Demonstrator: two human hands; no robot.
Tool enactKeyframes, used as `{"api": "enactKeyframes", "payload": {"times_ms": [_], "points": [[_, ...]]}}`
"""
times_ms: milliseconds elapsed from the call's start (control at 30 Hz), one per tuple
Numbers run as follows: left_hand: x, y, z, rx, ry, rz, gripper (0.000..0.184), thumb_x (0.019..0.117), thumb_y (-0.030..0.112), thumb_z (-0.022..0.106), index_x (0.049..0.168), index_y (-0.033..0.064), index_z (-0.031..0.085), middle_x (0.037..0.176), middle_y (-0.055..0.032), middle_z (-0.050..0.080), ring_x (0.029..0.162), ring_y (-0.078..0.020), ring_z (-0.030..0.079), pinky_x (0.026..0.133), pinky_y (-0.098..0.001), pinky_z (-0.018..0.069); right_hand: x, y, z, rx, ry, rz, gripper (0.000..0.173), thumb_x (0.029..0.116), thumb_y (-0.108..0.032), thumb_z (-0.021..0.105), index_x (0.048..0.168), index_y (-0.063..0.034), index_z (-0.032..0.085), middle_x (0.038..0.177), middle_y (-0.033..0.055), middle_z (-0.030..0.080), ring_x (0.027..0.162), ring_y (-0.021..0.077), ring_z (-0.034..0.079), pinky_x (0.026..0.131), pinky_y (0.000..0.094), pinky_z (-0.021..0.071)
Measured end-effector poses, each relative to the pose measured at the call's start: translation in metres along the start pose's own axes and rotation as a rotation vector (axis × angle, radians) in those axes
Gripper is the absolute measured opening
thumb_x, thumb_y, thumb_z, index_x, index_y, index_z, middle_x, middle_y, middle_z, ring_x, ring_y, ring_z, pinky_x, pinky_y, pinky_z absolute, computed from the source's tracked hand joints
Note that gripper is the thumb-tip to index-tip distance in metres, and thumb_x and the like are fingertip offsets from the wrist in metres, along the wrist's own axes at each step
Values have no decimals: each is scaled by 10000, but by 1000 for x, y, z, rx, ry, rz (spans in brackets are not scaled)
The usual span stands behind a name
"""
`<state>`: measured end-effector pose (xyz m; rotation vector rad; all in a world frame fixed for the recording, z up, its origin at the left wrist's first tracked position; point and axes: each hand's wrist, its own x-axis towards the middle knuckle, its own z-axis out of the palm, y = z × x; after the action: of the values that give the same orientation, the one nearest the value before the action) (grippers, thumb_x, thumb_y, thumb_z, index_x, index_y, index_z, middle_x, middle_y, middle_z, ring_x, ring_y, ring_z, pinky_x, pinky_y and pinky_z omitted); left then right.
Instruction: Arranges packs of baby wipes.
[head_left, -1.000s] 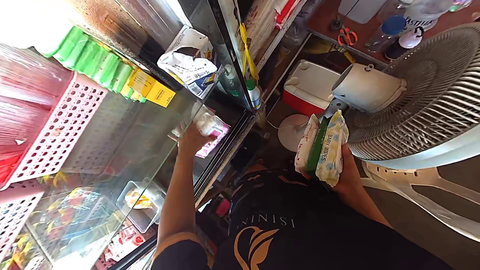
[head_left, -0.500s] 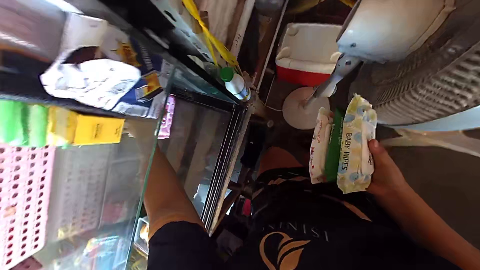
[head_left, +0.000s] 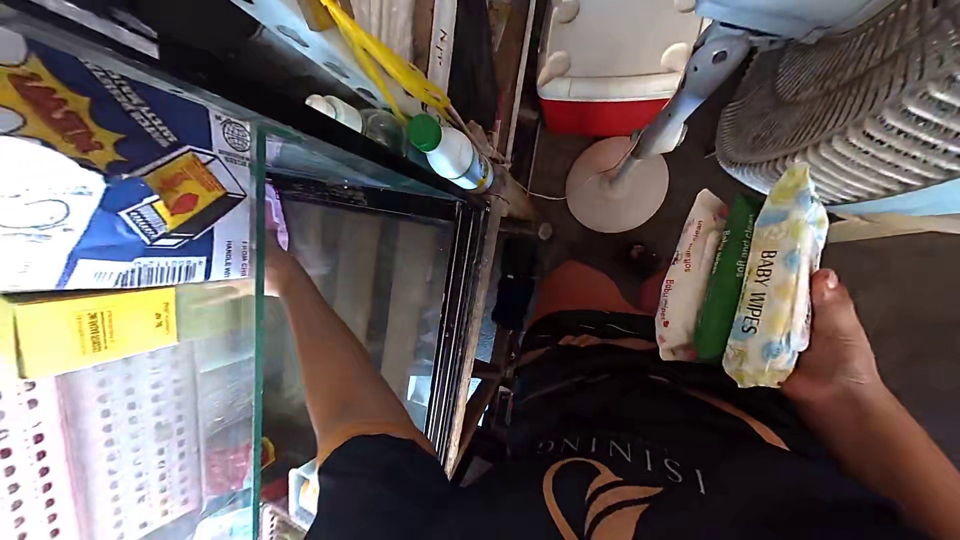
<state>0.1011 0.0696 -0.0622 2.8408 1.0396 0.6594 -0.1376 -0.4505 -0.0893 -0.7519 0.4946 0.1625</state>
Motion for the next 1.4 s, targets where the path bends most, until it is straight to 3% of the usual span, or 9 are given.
{"api": "enactKeyframes", "payload": {"times_ms": [67,200,633,767,833,1000,1067,1133,1400], "points": [[8,-40,30,-115,116,-82,1081,848,548,744,1619,11,211,1668,-319,85,1546,-511,46,1202,-685,73,5,3,1,30,-29,2,487,828,-591,752,1209,-295,682,1065,-59,756,975,56,729,824,289,634],[18,-34,27,-476,73,-170,1120,876,251,807,1580,-106,12,1626,-324,220,1523,-302,297,1225,-283,277,14,8,9,58,-69,36,529,822,-577,770,1233,-257,675,1064,-18,755,967,92,735,807,314,641],[55,-66,33,-915,-242,-97,792,1002,136,616,1603,21,112,1534,-196,414,1345,-200,523,1052,-335,516,2,25,6,29,-42,8,517,867,-541,744,1284,-252,646,1124,-21,742,1027,92,722,851,312,632],[0,33,-18,-913,-70,-496,575,1132,160,300,1624,-8,54,1637,-219,276,1475,-252,349,1206,-329,294,-8,21,12,44,-48,-38,472,883,-528,729,1269,-264,668,1121,-47,747,1027,64,718,869,283,621],[-8,14,-21,-842,-200,-302,565,1147,306,196,1542,-96,240,1535,-275,402,1390,-282,477,1120,-339,435,-17,19,14,46,-34,-38,455,889,-534,720,1258,-271,676,1110,-57,751,1018,49,719,864,269,620],[-14,60,-59,-137,-188,-470,631,1112,270,384,1584,-91,173,1637,-288,251,1515,-330,299,1221,-350,239,-32,3,17,77,-66,71,430,881,-512,732,1227,-258,701,1082,-29,765,988,70,734,854,280,625],[11,-14,-1,-89,283,-240,770,1032,375,550,1457,-229,331,1443,-457,406,1371,-504,448,1168,-387,356,-32,-9,18,26,-65,125,470,848,-519,773,1229,-266,666,1061,-26,763,954,83,741,826,291,637],[24,-45,1,-230,147,-284,877,1037,427,549,1531,-191,171,1530,-419,317,1457,-436,371,1202,-368,321,-28,-25,21,-69,-23,188,564,772,-553,835,1206,-251,641,1001,-15,763,882,100,748,769,307,649],[-236,59,-150,-1095,-346,-197,520,1081,308,441,1514,24,391,1529,-90,468,1349,-172,511,1103,-385,455,-11,-107,40,-329,-147,282,688,902,-351,770,1456,-198,392,1049,64,737,865,192,749,751,372,653]]}}
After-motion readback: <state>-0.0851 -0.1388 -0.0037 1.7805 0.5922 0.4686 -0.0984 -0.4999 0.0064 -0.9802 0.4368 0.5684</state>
